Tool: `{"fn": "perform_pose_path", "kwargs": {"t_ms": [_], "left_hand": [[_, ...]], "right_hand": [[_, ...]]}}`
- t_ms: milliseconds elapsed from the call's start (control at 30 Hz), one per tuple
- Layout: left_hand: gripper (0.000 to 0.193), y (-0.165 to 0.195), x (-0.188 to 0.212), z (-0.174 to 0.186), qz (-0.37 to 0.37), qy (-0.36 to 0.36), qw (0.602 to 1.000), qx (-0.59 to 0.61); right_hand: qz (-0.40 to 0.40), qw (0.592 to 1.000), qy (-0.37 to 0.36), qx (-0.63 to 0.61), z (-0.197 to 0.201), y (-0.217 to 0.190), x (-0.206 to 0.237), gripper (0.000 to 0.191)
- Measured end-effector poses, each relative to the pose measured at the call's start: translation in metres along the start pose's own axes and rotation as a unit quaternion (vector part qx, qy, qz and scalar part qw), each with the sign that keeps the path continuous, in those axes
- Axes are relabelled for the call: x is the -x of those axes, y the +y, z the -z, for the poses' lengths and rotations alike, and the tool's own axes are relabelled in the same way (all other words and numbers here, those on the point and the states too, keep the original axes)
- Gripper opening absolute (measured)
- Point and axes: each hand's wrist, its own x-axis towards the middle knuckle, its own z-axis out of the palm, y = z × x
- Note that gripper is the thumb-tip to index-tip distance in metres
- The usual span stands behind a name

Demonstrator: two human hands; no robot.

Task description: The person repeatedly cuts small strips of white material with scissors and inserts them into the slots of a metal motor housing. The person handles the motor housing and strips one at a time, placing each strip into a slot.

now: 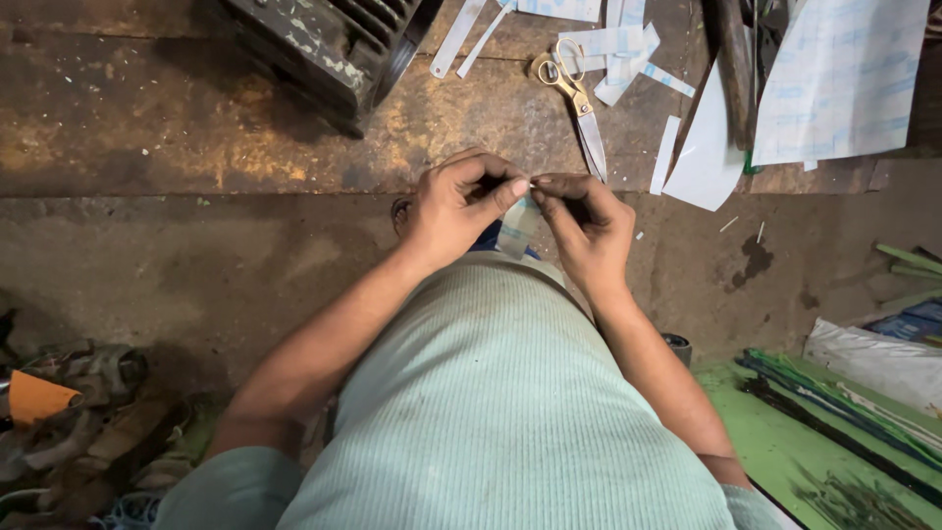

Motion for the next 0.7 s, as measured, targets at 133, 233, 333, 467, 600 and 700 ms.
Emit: {"fn": "perform_pose_path", "kwargs": {"t_ms": [133,233,333,467,600,700], "left_hand": [[0.020,-0.001,-0.004,-0.006,0.019,0.002,1.000,0.019],[0.020,-0.001,-0.006,-0.008,0.044,0.002,0.999,0.008],[0.022,-0.001,-0.010,-0.007,0.004,-0.025,1.000,-0.017],[0.025,0.002,-0.015,-0.005,-0.001,-0.036,0.999,0.033],[0.024,0.005,-0.019,-0.003,-0.015,-0.041,0.999,-0.033],[0.022,-0.002,-0.021,-0.005,-0.052,-0.046,0.995,-0.069]], "right_hand": [[-0.091,0.994,-0.021,-0.053,0.002,0.000,-0.005,0.012],[-0.067,0.996,-0.022,-0.054,0.004,0.000,-0.007,0.012],[0.045,0.998,0.006,0.043,0.005,-0.002,-0.007,0.009],[0.085,0.994,0.015,0.066,0.006,-0.006,-0.010,0.009],[-0.077,0.996,-0.018,-0.033,0.009,-0.002,-0.010,0.015],[-0.107,0.986,-0.038,-0.124,0.012,0.012,-0.010,0.015]]}}
